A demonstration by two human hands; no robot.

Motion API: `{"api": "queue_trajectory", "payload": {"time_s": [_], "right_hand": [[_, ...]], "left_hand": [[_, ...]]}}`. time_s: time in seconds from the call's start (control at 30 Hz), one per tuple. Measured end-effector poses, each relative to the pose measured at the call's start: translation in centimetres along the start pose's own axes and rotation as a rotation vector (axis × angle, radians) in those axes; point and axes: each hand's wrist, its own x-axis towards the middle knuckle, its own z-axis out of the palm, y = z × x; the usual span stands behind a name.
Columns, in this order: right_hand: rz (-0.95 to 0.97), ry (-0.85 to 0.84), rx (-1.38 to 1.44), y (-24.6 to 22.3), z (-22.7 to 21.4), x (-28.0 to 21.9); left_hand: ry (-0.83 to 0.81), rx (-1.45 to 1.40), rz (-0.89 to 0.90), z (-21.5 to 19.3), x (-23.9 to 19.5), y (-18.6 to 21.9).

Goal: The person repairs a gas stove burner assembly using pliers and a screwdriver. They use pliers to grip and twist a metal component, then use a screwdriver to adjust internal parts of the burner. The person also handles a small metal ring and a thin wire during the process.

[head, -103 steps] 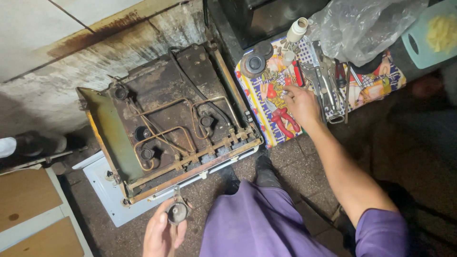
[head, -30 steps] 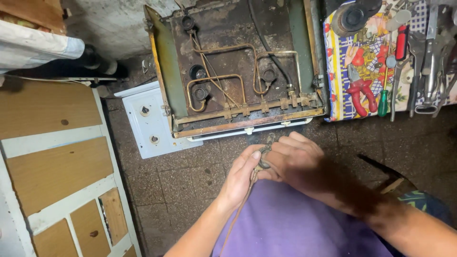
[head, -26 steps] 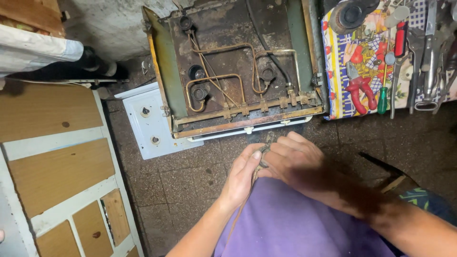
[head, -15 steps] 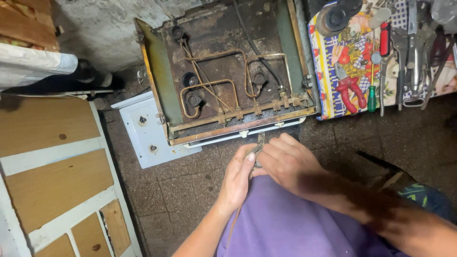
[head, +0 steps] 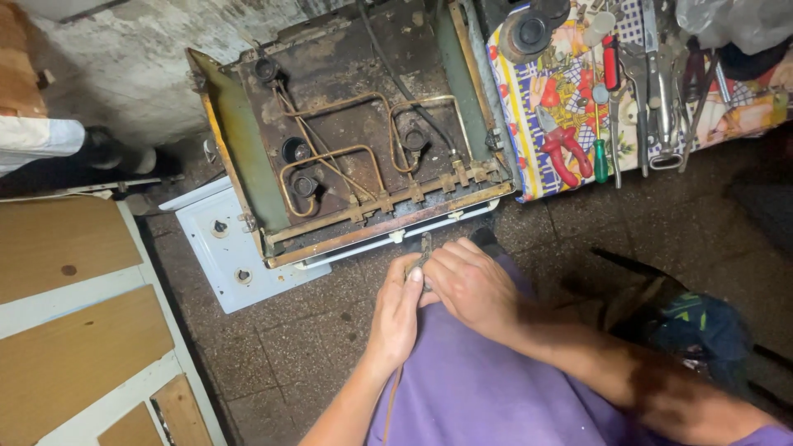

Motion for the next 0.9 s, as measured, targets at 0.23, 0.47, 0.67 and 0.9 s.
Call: {"api": "queue_trajectory", "payload": {"time_s": [0.23, 0.47, 0.67, 0.9], "right_hand": [[0.016, 0.05, 0.095, 1.6, 1.5, -1.4], [0.041, 0.068, 0.064, 1.7, 1.4, -1.6], [0.024, 0.106, 0.036, 1.9, 1.1, -1.5], [0.02, 0.088, 0.077, 1.1, -0.7, -1.1]], "left_hand": [[-0.041, -0.073, 0.138, 0.4, -0.4, 1.4], [-0.073, -0.052, 0.158, 0.7, -0.1, 1.0], [-0.093, -0.092, 0.141, 0.8, 0.1, 1.3], [-0.162, -0.223, 0.062, 0.9, 0.9, -2.4]]}}
